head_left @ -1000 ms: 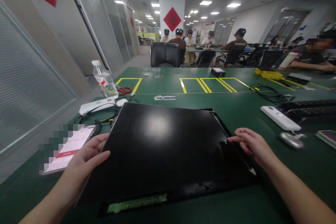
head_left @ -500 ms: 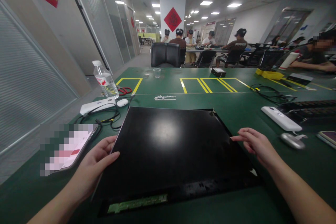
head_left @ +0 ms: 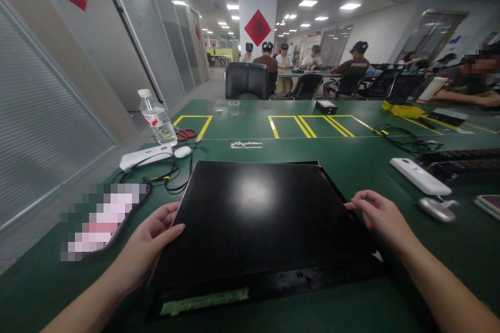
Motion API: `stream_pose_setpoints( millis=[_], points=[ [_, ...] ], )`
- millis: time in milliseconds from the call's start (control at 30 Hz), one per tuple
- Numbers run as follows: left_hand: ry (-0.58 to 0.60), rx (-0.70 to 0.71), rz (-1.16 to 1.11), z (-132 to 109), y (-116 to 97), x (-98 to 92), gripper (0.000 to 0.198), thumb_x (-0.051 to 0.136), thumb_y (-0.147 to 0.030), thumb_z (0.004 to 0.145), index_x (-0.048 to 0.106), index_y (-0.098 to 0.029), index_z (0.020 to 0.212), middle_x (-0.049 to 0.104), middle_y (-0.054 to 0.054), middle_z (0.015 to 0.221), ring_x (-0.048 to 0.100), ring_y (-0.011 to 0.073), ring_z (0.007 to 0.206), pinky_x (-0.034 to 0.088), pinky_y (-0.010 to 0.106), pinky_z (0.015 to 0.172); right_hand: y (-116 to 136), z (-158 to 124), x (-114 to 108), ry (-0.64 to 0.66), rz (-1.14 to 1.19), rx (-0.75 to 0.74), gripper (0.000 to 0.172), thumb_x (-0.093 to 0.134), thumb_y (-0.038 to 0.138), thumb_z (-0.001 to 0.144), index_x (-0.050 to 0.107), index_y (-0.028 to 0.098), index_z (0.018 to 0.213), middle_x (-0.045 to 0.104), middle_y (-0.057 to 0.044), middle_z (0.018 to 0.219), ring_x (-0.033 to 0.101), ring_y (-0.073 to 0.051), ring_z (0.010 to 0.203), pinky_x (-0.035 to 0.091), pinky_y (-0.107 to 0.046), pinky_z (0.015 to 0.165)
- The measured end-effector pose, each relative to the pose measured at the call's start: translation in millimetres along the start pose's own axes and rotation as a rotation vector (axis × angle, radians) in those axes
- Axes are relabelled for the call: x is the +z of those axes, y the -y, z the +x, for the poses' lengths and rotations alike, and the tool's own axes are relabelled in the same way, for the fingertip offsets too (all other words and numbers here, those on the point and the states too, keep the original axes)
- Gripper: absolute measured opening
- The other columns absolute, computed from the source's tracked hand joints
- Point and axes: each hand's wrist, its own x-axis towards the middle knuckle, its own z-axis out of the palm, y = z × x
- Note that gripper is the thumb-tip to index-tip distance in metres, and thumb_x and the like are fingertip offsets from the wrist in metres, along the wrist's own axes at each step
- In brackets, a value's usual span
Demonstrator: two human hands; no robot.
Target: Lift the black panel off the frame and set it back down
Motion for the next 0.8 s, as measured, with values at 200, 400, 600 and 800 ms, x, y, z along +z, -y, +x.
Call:
stream_pose_setpoints(
  millis=[200, 400, 600, 800],
  points=[
    [0.008, -0.051, -0.009, -1.6, -5.8, 5.7, 0.061, 0.09, -0.026, 0.063, 0.062, -0.022, 0.118, 0.078, 0.01, 0.11, 0.077, 0.0292, 0.087, 0.061, 0.037, 0.074, -1.6, -2.6, 1.7, -0.003, -0.12, -0.045, 0.021, 0.064, 0.044, 0.075, 0.061, 0.023, 0.08, 0.073, -0.002, 0.072, 0.045, -0.01, 0.039, 0.037, -0.027, 0.042],
    [0.008, -0.07, 0.0, 0.2, -4.8, 5.2, 0.065, 0.09, -0.025, 0.061, 0.062, -0.021, 0.12, 0.078, 0.011, 0.11, 0.075, 0.0317, 0.095, 0.062, 0.038, 0.076, -0.2, -6.8, 2.6, 0.035, -0.26, -0.076, 0.021, 0.065, 0.046, 0.076, 0.063, 0.025, 0.079, 0.063, 0.003, 0.058, 0.049, -0.012, 0.044, 0.041, -0.027, 0.044],
    [0.054, -0.097, -0.002, 3.3, -1.0, 0.4, 0.064, 0.087, -0.021, 0.068, 0.06, -0.023, 0.126, 0.078, 0.01, 0.111, 0.074, 0.0318, 0.1, 0.061, 0.041, 0.081, -1.7, -5.8, 1.0, 0.037, -0.321, -0.094, 0.019, 0.065, 0.045, 0.075, 0.064, 0.026, 0.078, 0.066, 0.002, 0.062, 0.051, -0.013, 0.044, 0.041, -0.028, 0.045],
    [0.023, -0.096, -0.008, 1.6, -3.6, 5.5, 0.067, 0.09, -0.024, 0.062, 0.063, -0.024, 0.124, 0.079, 0.01, 0.11, 0.075, 0.0319, 0.095, 0.062, 0.039, 0.079, 0.0, -6.8, 0.3, 0.009, -0.361, -0.134, 0.017, 0.067, 0.043, 0.072, 0.066, 0.027, 0.074, 0.068, 0.001, 0.065, 0.053, -0.014, 0.045, 0.04, -0.028, 0.044]
  ],
)
